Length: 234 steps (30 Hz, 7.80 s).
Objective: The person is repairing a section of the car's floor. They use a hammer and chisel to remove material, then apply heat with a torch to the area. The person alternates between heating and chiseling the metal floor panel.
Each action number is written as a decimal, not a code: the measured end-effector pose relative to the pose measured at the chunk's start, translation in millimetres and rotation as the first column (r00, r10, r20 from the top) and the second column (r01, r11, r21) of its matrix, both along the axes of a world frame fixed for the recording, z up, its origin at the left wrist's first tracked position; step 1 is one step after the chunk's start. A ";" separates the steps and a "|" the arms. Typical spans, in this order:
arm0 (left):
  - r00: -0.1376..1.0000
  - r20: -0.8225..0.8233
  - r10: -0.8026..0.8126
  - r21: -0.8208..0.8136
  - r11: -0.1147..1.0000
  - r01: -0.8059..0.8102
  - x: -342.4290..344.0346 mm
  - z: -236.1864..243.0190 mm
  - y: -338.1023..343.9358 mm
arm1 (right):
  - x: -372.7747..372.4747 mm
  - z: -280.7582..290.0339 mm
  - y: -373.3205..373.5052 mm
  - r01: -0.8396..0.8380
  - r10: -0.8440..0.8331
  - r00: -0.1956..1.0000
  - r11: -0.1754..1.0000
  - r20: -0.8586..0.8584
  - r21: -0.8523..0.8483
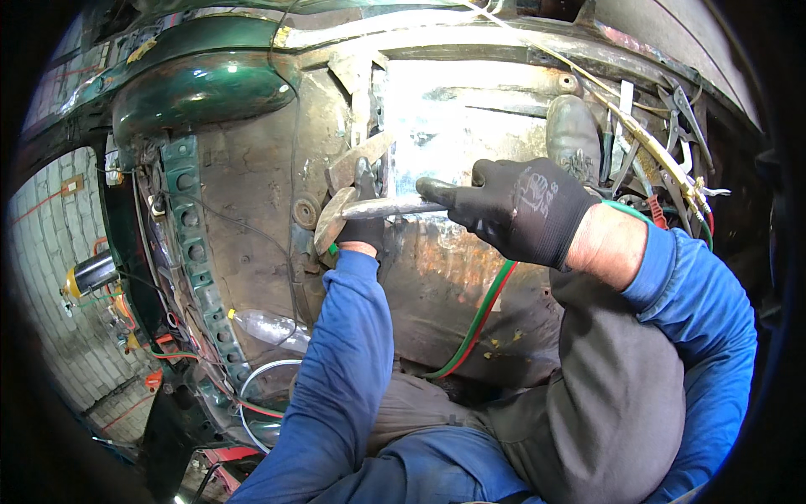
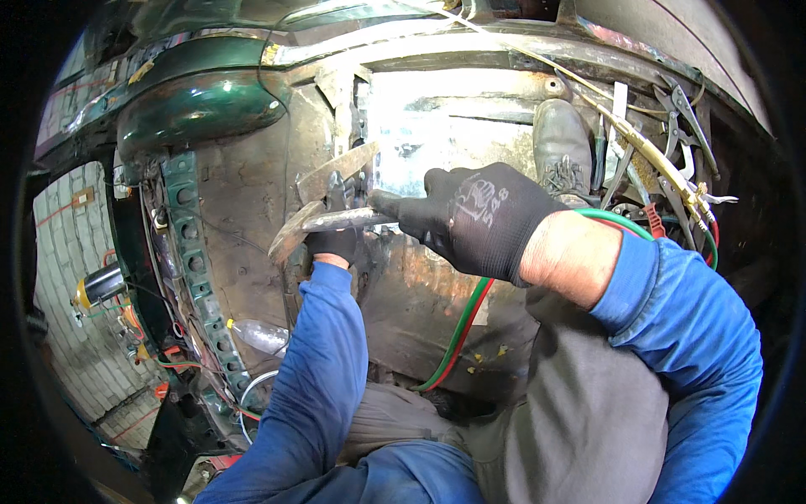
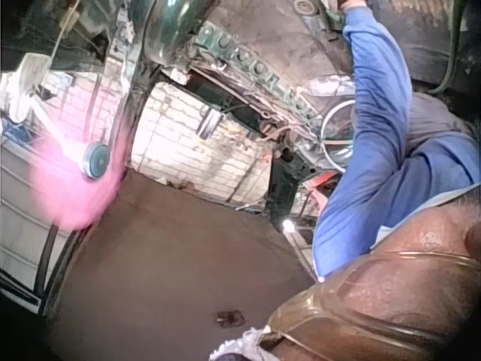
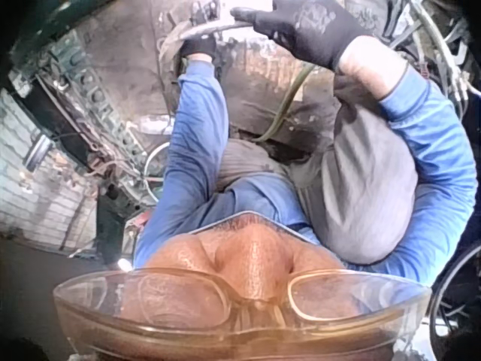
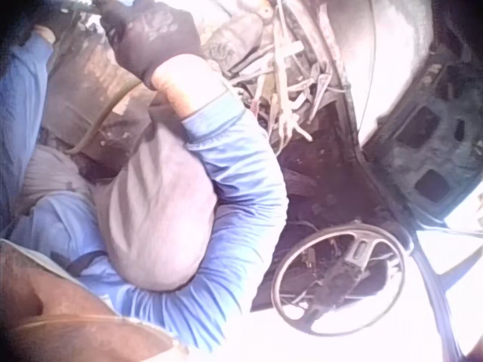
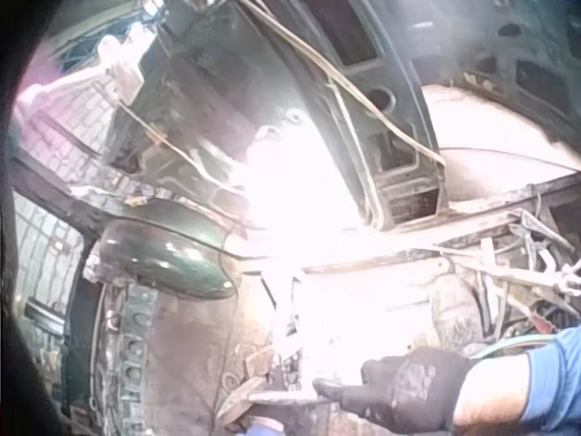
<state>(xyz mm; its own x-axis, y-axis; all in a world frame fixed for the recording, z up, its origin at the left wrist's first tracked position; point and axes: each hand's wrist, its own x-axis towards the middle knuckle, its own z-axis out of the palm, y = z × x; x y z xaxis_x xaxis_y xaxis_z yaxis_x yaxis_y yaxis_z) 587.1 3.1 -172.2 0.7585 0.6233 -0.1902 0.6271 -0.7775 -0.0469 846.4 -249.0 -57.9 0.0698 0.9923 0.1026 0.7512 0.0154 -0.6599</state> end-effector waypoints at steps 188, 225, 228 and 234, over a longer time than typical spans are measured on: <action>-0.092 0.025 0.995 -0.872 0.066 0.485 -205.5 267.0 -192.7 | -274.7 232.1 -49.6 -0.186 0.124 0.924 0.972 -0.361 -0.145; 0.721 -0.239 0.651 -0.054 0.732 -0.679 -135.3 -35.4 74.3 | -128.4 246.0 -78.3 0.499 -0.498 0.867 0.865 -0.018 0.054; 0.759 -0.276 0.589 -0.098 0.769 -0.632 -133.2 -44.5 79.7 | -125.9 247.7 -78.5 0.496 -0.494 0.868 0.865 -0.035 0.083; 0.679 -0.111 0.725 -0.151 0.663 -0.733 -172.1 -68.5 97.5 | -123.0 250.0 -72.1 0.453 -0.454 0.890 0.866 -0.047 0.210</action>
<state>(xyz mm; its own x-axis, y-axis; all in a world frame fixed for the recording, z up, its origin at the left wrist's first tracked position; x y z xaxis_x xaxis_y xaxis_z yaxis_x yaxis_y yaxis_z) 415.0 100.6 -240.7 0.0652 0.9284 -0.3657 0.9976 -0.0693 0.0018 723.4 -321.1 192.0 0.5065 0.8065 0.3051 0.7110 -0.1905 -0.6769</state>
